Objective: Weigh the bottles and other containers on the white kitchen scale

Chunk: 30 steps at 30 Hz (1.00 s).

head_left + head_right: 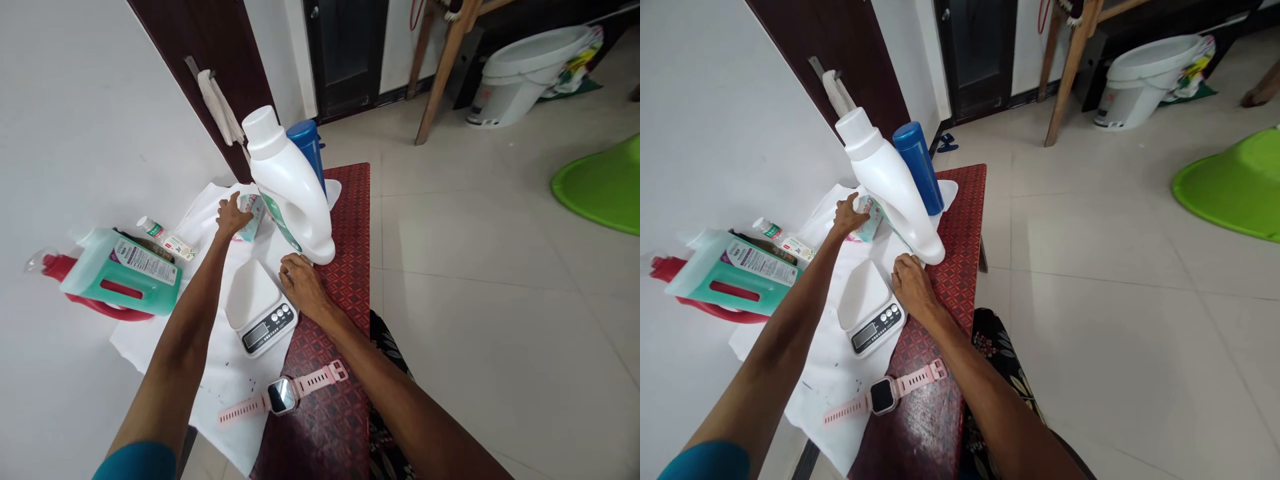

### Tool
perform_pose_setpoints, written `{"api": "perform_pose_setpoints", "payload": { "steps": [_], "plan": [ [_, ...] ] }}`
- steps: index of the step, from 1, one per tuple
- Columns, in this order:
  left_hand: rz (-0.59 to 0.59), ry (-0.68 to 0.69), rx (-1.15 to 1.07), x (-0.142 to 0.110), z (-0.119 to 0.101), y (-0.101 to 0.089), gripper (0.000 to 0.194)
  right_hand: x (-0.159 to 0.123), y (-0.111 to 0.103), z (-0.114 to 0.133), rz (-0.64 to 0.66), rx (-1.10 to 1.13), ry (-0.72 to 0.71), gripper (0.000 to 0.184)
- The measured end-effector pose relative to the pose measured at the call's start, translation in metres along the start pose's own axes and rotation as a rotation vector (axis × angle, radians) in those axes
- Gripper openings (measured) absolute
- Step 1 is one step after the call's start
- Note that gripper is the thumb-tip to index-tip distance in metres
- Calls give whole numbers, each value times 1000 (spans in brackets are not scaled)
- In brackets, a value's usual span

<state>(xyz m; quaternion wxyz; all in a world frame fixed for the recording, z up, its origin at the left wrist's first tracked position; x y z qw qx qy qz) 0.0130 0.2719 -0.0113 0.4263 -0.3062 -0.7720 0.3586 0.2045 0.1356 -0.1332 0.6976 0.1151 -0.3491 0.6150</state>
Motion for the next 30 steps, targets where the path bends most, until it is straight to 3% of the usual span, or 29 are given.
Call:
{"api": "perform_pose_setpoints", "payload": {
  "steps": [4, 9, 12, 15, 19, 21, 25, 30],
  "plan": [
    [50, -146, 46, -11, 17, -3, 108, 1, -1, 0, 15, -4, 11, 24],
    [39, -222, -7, -29, 47, -19, 86, 4, -2, 3, 44, -14, 13, 24],
    [-5, -226, -51, -45, 69, -46, 79, 5, -2, 3, 40, -23, 18, 23],
    [-59, -182, -119, -73, 87, -86, 78, 4, 0, 1, 34, -27, 27, 23],
    [-101, -10, -263, -124, 89, -141, 81, 4, 0, -1, 32, -4, 19, 23],
    [-71, 65, -286, -149, 86, -156, 83, 4, 0, -2, 41, -2, 16, 22],
    [37, 158, -258, -181, 81, -149, 85, 3, -1, -4, 49, -7, 20, 21],
    [83, 243, -194, -190, 80, -133, 88, 3, -1, -5, 55, -12, 31, 20]
  ]
}}
Point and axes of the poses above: each hand's wrist, its own x-axis towards the middle knuckle, its own y-axis out of the palm, z = x × y, the point moved 6 cm from there along x, towards the middle knuckle, and after that the axes turned 15 degrees about -z, right-handed, at the moved point
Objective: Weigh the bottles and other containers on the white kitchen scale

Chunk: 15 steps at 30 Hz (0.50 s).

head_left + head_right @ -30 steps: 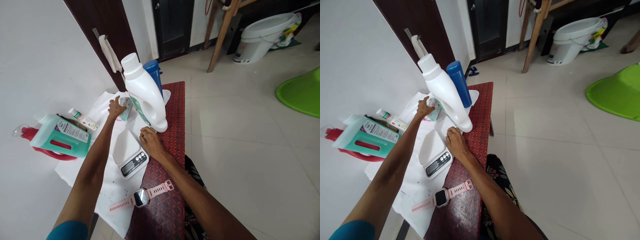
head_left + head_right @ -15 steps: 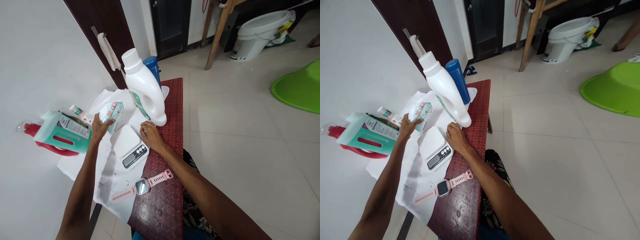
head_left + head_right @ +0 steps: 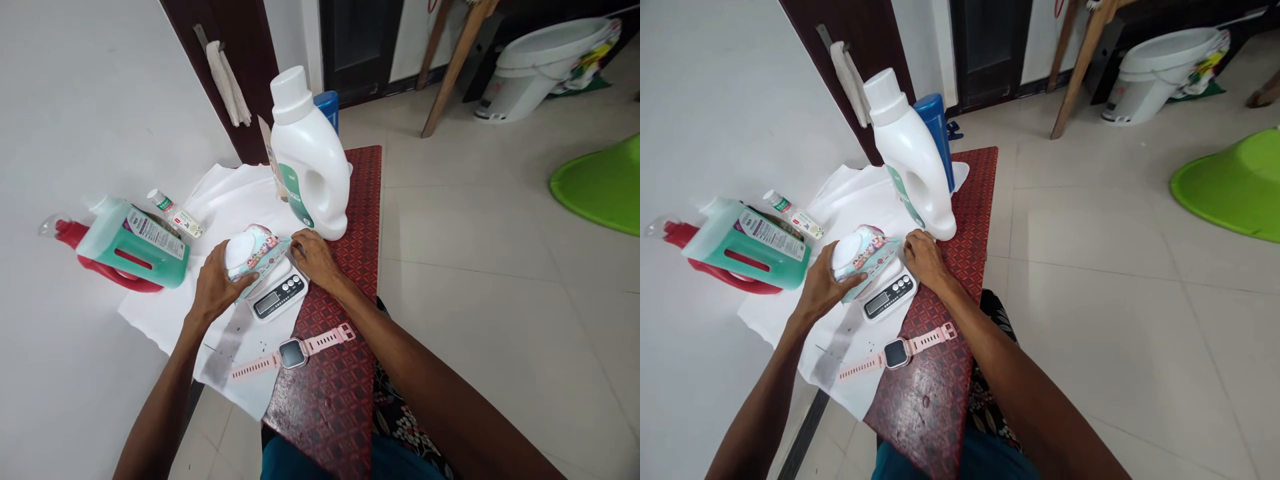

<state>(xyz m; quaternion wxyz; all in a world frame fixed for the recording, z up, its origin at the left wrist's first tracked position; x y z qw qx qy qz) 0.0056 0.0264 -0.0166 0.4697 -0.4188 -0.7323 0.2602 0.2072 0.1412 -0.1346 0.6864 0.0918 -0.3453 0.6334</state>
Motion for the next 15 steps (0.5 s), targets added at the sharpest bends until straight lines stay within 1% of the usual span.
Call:
{"api": "perform_pose_setpoints", "payload": {
  "steps": [2, 3, 4, 5, 7, 8, 9, 10, 11, 13, 15],
  "plan": [
    [-22, -5, -40, 1, 1, -8, 102, 0, 0, 0, 11, 1, 4, 19],
    [-64, -25, -75, 0, 4, -15, 104, 0, 0, 0, 13, 4, 6, 19],
    [-131, -57, -121, -1, 9, -24, 100, 0, 0, 0, 13, 6, 8, 19],
    [-217, -102, -173, -4, 17, -34, 91, 0, 0, -1, 11, 8, 9, 19],
    [-377, -231, -284, -17, 40, -44, 72, 0, 0, -2, 4, 10, 9, 18],
    [-427, -321, -333, -27, 56, -43, 68, 0, 0, -2, 1, 11, 7, 18],
    [-452, -415, -366, -38, 72, -38, 68, -1, 0, -2, 0, 12, 3, 18],
    [-457, -509, -382, -50, 88, -30, 69, -1, -1, -3, 0, 16, -1, 17],
    [-453, -568, -366, -61, 100, -22, 69, -1, -1, -3, 0, 19, -4, 17],
    [-434, -599, -315, -76, 116, -7, 66, -1, -1, -3, -2, 28, -6, 16],
    [-412, -572, -262, -81, 121, 2, 62, -2, -2, -3, -5, 36, -4, 16]
  ]
}}
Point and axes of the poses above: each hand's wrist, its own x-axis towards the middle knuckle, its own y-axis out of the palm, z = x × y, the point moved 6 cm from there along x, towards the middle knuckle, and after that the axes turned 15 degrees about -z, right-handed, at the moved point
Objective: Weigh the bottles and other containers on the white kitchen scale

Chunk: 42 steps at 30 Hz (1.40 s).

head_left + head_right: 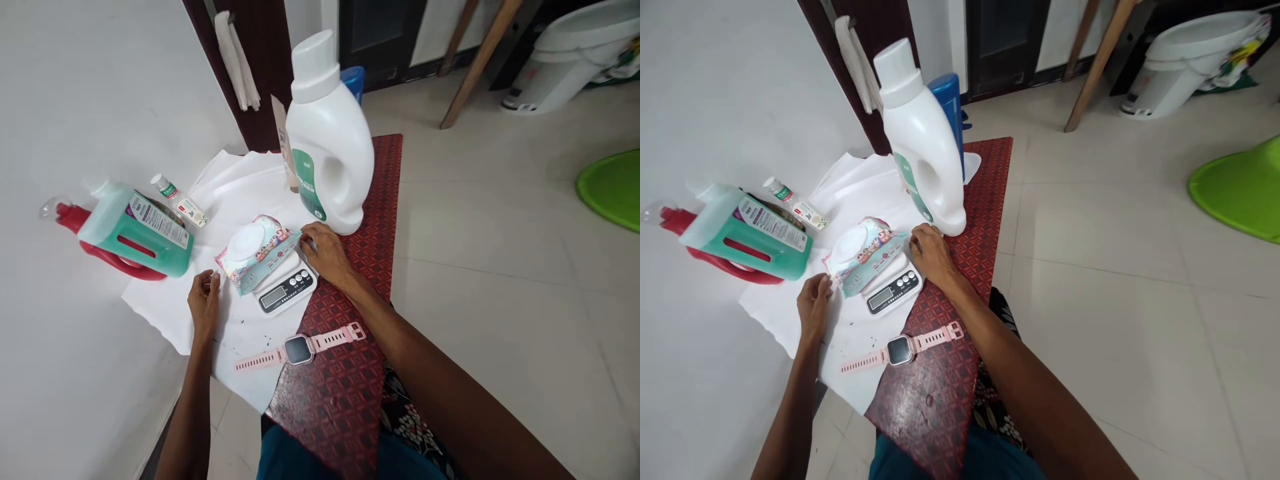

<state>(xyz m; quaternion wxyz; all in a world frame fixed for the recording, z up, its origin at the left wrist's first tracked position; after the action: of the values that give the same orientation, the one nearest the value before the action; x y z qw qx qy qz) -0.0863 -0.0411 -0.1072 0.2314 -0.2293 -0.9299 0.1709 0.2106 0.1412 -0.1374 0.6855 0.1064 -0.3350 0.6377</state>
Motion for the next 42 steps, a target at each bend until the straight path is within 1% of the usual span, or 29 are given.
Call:
{"api": "perform_pose_setpoints", "payload": {
  "steps": [2, 5, 7, 9, 10, 12, 14, 15, 16, 17, 19, 21, 22, 24, 26, 27, 29, 30, 31, 33, 35, 37, 39, 42],
  "plan": [
    [1, 12, 27, -1, 1, 3, 61, 0, -1, 0, -1, 6, 4, 16],
    [-13, -3, -7, -1, -5, 1, 62, 0, -1, 1, 4, 10, 10, 17],
    [-21, -20, -64, -2, -13, -2, 66, 0, -1, 1, 7, 8, 11, 16],
    [-29, 11, -128, -3, -29, -6, 71, 0, -1, 1, 11, 2, 8, 16],
    [-27, 60, -159, -3, -41, -7, 75, 0, -1, 1, 12, -2, 5, 16],
    [7, 226, -181, -5, -70, -4, 88, 0, -1, 1, 12, -10, -2, 15],
    [68, 429, -123, -9, -99, 7, 111, 0, -1, 1, 10, -18, -7, 15],
    [101, 513, -71, -11, -109, 16, 121, 0, -1, 1, 8, -21, -8, 15],
    [131, 574, -12, -12, -117, 25, 125, 0, -1, 1, 7, -22, -10, 14],
    [161, 611, 43, -14, -121, 34, 122, -1, -1, 0, 6, -21, -14, 14],
    [203, 616, 111, -16, -121, 48, 104, -1, -1, -1, 1, -17, -25, 14],
    [189, 574, 119, -19, -117, 52, 88, -1, -1, -3, -5, -17, -38, 14],
    [162, 542, 101, -19, -114, 48, 83, -1, 0, -4, -7, -18, -45, 14],
    [82, 452, 56, -19, -107, 33, 77, -1, 0, -5, -7, -18, -58, 15],
    [0, 358, 41, -14, -98, 8, 75, -2, 0, -5, -7, -8, -70, 16],
    [-40, 333, 58, -10, -94, -7, 76, -2, 0, -5, -11, -3, -75, 16],
    [-96, 345, 139, 1, -84, -37, 79, -2, -1, -4, -20, 0, -84, 16],
    [-104, 368, 193, 7, -78, -51, 79, -2, -1, -4, -22, -2, -87, 16],
    [-96, 387, 249, 13, -70, -63, 78, -2, 0, -4, -24, -6, -89, 16],
    [-47, 393, 346, 24, -50, -81, 78, -1, 0, -4, -23, -15, -85, 16],
    [10, 354, 401, 34, -28, -93, 80, -1, 0, -3, -20, -24, -80, 15],
    [38, 337, 449, 45, -11, -102, 83, -1, 0, -2, -13, -29, -80, 15],
    [29, 383, 515, 58, -3, -108, 84, -1, 0, -1, -8, -30, -81, 15],
    [5, 494, 574, 80, -4, -114, 79, -1, -1, 0, -3, -31, -70, 16]
  ]
}}
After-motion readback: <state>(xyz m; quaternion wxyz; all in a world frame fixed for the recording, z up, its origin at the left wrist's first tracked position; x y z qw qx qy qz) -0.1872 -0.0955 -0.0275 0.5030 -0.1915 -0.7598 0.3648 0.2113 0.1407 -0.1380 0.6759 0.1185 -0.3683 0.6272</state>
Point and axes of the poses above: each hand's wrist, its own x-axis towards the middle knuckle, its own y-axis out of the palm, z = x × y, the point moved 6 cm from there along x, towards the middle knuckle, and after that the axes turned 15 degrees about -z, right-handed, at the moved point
